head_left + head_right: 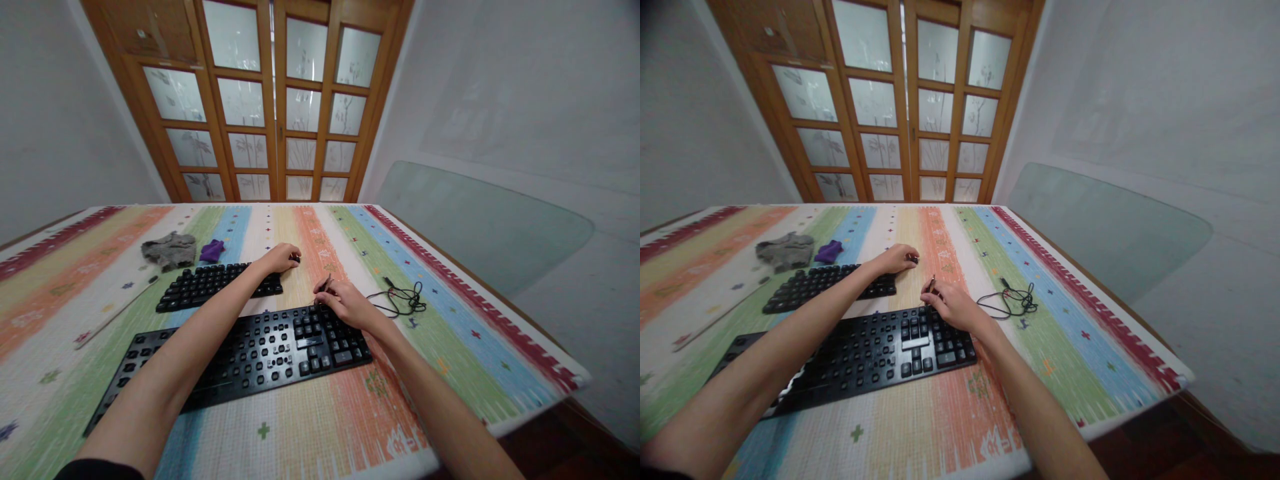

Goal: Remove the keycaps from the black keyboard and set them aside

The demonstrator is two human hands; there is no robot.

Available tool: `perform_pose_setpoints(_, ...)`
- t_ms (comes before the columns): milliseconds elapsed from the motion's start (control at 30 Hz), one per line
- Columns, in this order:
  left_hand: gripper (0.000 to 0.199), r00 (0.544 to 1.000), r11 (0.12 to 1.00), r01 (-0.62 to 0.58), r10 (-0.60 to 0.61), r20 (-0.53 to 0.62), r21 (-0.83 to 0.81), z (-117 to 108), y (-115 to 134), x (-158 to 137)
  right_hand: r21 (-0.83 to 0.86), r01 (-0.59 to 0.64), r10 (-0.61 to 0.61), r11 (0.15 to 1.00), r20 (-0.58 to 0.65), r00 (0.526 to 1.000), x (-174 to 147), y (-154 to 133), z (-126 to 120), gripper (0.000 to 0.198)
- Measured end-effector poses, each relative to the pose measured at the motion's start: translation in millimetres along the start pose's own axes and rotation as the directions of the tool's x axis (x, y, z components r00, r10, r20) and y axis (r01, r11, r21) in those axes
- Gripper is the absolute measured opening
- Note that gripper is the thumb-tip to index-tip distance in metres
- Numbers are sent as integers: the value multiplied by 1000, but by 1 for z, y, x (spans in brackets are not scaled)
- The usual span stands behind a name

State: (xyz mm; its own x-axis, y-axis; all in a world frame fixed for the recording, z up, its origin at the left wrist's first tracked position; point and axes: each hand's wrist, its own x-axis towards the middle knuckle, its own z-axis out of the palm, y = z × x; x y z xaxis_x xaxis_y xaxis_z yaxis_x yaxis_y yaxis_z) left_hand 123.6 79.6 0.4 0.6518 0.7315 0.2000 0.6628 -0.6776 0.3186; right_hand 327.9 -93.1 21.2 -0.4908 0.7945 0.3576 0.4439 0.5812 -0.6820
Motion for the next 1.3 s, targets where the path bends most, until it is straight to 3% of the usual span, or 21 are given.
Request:
perform_pose_setpoints(300, 30, 1000, 999, -23, 23, -8, 34, -2, 1, -4, -171, 95, -94, 981, 13, 995, 0, -6, 8, 19)
perform_pose_setpoints(533, 27, 996, 998, -55, 57, -61, 39, -9, 9, -10, -65, -45, 39, 997, -88, 995, 5, 3, 13, 16)
perform_pose_setpoints(733, 28, 984, 994, -85, 73, -162, -68, -21, 33, -28, 12, -120, 121, 993, -104, 987, 16, 4, 23, 25)
perform_pose_setpoints(867, 28, 988, 976, -121, 101, -117, -181, -29, 55, -44, 30, -156, 159, 987, -154, 975, 20, 11, 25, 36)
perform_pose_setpoints(1000, 27, 985, 938, -162, 172, 8, -307, -33, 73, -60, 175, -250, 277, 952, -149, 949, 20, 20, 21, 45)
perform_pose_setpoints(1300, 42, 971, 806, -9, 150, 189, -591, -31, 84, -75, 176, -206, 242, 963, -220, 945, 16, 14, 10, 55)
